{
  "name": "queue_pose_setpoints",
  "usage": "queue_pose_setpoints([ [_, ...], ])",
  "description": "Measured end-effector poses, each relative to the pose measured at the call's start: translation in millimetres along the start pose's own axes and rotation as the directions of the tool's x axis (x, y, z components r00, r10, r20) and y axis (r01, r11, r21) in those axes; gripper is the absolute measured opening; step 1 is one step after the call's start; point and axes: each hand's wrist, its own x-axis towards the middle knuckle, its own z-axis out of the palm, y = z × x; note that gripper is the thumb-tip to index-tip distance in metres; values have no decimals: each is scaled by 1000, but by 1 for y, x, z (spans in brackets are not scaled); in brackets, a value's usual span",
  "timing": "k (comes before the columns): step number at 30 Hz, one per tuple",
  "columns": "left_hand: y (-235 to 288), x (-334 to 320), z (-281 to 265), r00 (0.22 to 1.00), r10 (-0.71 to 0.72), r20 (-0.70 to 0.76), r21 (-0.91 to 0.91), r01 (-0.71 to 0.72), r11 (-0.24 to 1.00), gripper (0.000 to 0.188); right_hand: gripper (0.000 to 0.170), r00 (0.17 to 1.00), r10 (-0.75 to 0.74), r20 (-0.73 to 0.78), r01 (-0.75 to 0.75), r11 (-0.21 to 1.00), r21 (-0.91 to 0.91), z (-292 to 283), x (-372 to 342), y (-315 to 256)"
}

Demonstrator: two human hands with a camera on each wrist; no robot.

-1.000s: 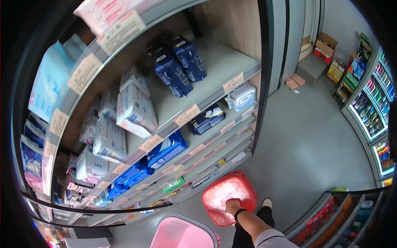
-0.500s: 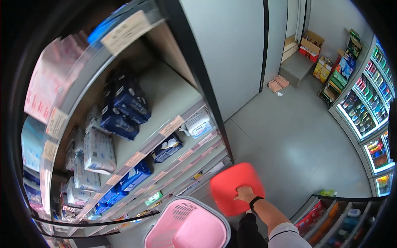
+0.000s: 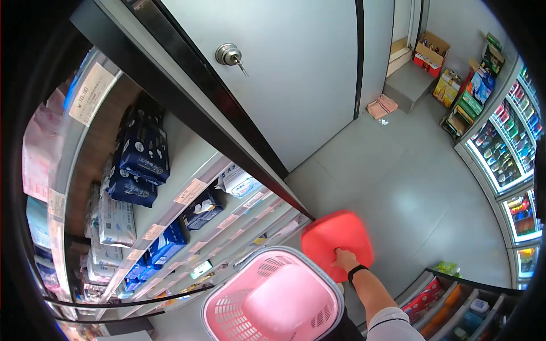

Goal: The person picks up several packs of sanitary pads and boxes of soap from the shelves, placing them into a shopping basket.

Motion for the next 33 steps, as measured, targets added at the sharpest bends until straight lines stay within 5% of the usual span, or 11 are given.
queue_pose_setpoints([
  [6, -13, 22, 41, 998, 25, 66, 37, -27, 999, 50, 46, 981, -121, -155, 187, 817, 546, -34, -73, 48],
  [7, 58, -18, 122, 997, 31, 71, 23, -33, 999, 50, 44, 981, -92, -173, 181, 767, 616, -30, -81, 68],
  [8, 97, -47, 170, 985, 63, -160, -287, -107, 952, 37, 43, 980, -63, -189, 177, 710, 681, -30, -89, 85],
  [11, 101, -21, 207, 985, 147, -87, -295, -166, 941, 31, 45, 973, 38, -230, 107, 804, 585, -73, -152, 114],
  [13, 99, 0, 231, 980, 181, -80, -283, -196, 939, 21, 50, 967, 250, 37, -62, 94, 994, -96, -189, 124],
  [14, 99, 9, 240, 984, 167, -60, -248, -177, 953, 24, 50, 967, 252, 26, -56, 111, 992, -107, -203, 127],
  [16, 108, 14, 269, 983, 183, 13, -292, -171, 941, 30, 58, 975, 216, -59, 89, -132, 987, -120, -227, 126],
  [19, 122, 21, 301, 980, 179, 92, -266, -149, 952, 30, 61, 925, 369, -97, 156, -134, 979, -128, -239, 112],
  [23, 118, 53, 314, 975, 201, 91, -186, -181, 966, 31, 54, 944, 291, -155, 181, -61, 982, -113, -234, 117],
  [25, 117, 61, 316, 983, 183, 20, -25, -183, 983, 20, 48, 921, 363, -144, 123, 79, 989, -103, -229, 115],
  [33, 122, 59, 313, 964, 218, 152, -93, -205, 974, 40, 48, 929, 348, -125, 94, 104, 990, -106, -221, 118],
])
